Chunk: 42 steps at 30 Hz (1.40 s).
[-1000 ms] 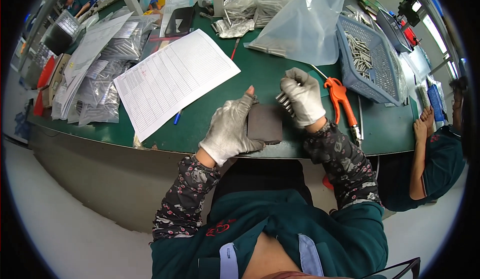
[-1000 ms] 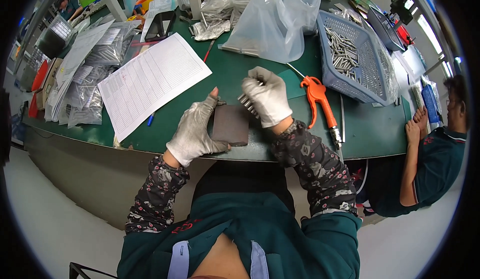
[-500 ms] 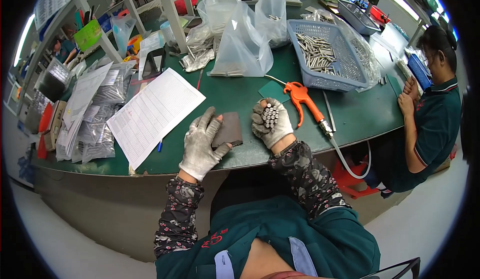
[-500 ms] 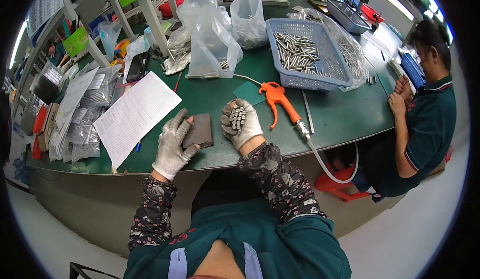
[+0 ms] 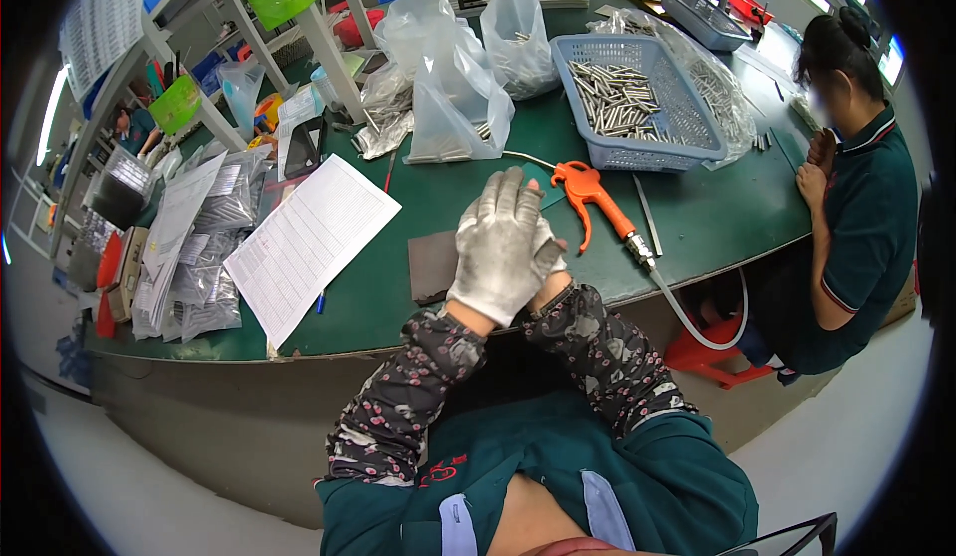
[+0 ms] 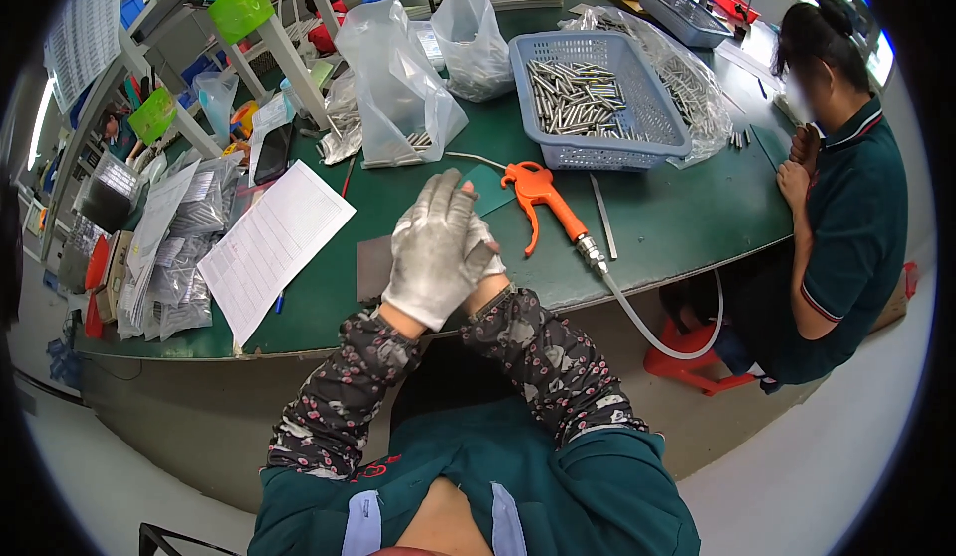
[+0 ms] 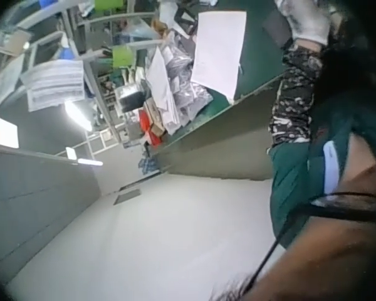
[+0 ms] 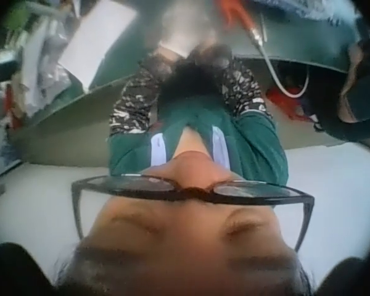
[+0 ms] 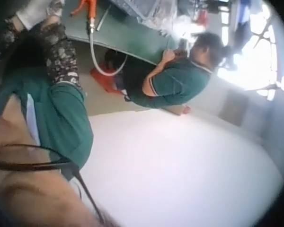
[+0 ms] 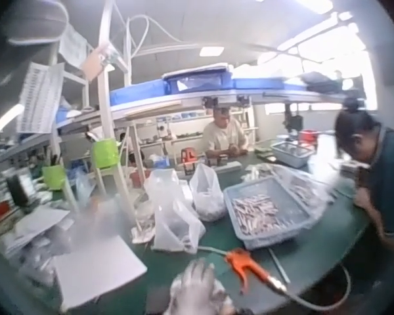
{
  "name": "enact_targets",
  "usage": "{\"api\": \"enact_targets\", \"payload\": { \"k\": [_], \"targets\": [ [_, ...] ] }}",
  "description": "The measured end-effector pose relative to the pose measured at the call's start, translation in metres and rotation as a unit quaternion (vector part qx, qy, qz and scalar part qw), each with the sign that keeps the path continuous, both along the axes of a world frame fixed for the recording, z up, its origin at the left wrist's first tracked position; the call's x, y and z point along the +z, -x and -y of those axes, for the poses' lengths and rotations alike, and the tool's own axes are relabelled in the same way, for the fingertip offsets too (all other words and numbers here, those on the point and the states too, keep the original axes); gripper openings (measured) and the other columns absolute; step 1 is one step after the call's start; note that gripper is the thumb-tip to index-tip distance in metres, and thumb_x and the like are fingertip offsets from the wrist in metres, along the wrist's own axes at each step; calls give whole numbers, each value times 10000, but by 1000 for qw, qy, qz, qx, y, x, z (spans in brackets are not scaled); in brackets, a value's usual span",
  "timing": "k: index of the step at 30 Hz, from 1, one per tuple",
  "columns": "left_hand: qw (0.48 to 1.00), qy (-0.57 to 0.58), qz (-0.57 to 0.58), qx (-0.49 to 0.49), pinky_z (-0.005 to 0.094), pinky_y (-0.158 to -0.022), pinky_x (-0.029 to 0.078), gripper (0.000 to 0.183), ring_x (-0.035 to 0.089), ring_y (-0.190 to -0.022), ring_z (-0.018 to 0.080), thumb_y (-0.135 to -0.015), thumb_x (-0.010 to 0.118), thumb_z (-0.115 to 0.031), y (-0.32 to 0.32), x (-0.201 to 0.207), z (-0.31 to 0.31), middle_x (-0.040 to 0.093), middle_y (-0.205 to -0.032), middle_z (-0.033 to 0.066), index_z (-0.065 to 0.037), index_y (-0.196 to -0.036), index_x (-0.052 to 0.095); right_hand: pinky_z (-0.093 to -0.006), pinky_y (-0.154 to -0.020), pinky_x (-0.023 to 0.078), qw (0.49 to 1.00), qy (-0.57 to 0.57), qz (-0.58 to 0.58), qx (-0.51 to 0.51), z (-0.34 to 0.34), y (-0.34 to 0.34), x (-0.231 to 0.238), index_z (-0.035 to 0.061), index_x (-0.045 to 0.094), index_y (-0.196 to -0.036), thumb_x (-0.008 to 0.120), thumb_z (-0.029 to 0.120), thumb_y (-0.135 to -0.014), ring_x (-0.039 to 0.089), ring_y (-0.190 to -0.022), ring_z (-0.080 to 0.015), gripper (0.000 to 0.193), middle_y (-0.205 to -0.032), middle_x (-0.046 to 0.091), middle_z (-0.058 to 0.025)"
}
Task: Gathering, counting, and placing small metal pins into plastic bags at an industrial workbench.
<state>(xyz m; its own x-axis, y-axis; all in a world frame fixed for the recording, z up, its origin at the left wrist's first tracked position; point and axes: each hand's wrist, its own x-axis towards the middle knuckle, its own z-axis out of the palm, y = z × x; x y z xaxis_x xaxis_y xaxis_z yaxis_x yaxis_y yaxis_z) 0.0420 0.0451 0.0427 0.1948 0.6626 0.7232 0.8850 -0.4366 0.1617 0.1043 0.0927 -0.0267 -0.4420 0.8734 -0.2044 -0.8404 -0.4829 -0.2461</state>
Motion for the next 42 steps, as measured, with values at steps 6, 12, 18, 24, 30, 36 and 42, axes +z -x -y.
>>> {"api": "enact_targets", "payload": {
  "k": [6,12,18,24,30,36,42],
  "targets": [
    [931,336,135,55,434,-837,470,401,585,-973,366,-904,448,-389,-6,5,-28,621,-1043,181,-52,-1043,614,-342,-752,520,993,-47,106,-5,11,-7,3,76,561,-1006,498,357,-917,619,-840,-213,301,-936,624,-70],
    [953,189,152,180,365,-754,485,284,621,-855,339,-916,485,-287,20,16,-42,651,-906,172,-57,-970,644,-265,-410,359,987,-88,-79,106,6,-22,3,137,502,-743,430,251,-897,458,-508,-156,205,-636,480,0],
    [974,148,117,123,379,-784,490,173,619,-875,299,-834,563,-219,45,11,-9,658,-903,113,-77,-873,653,-257,-336,227,995,-28,-47,82,6,-24,16,156,450,-670,388,233,-877,352,-430,-130,229,-572,376,23],
    [987,104,19,119,361,-779,496,164,628,-859,287,-795,643,-122,58,8,25,658,-916,121,-37,-936,641,-254,-340,215,994,-29,-68,84,3,-24,11,160,465,-671,410,221,-857,338,-422,-126,203,-559,366,31],
    [978,169,-5,125,382,-860,461,337,589,-974,299,-755,686,-218,73,1,38,627,-1033,135,-22,-1020,616,-252,-344,222,992,-36,-85,86,1,-21,7,163,481,-674,431,245,-859,353,-427,-128,208,-584,396,27],
    [954,262,-96,108,402,-1028,347,826,423,-1225,306,-622,773,-412,75,-10,44,462,-1308,139,4,-1264,462,-252,-343,237,996,-14,-56,66,3,-20,12,164,489,-677,425,267,-875,399,-439,-140,231,-597,438,19],
    [947,267,-128,127,409,-1031,346,855,389,-1254,338,-614,780,-384,70,-21,43,444,-1315,160,9,-1287,427,-261,-336,252,996,28,-53,63,4,-19,17,161,490,-679,409,290,-897,412,-439,-150,266,-602,452,7]
  ]
}}
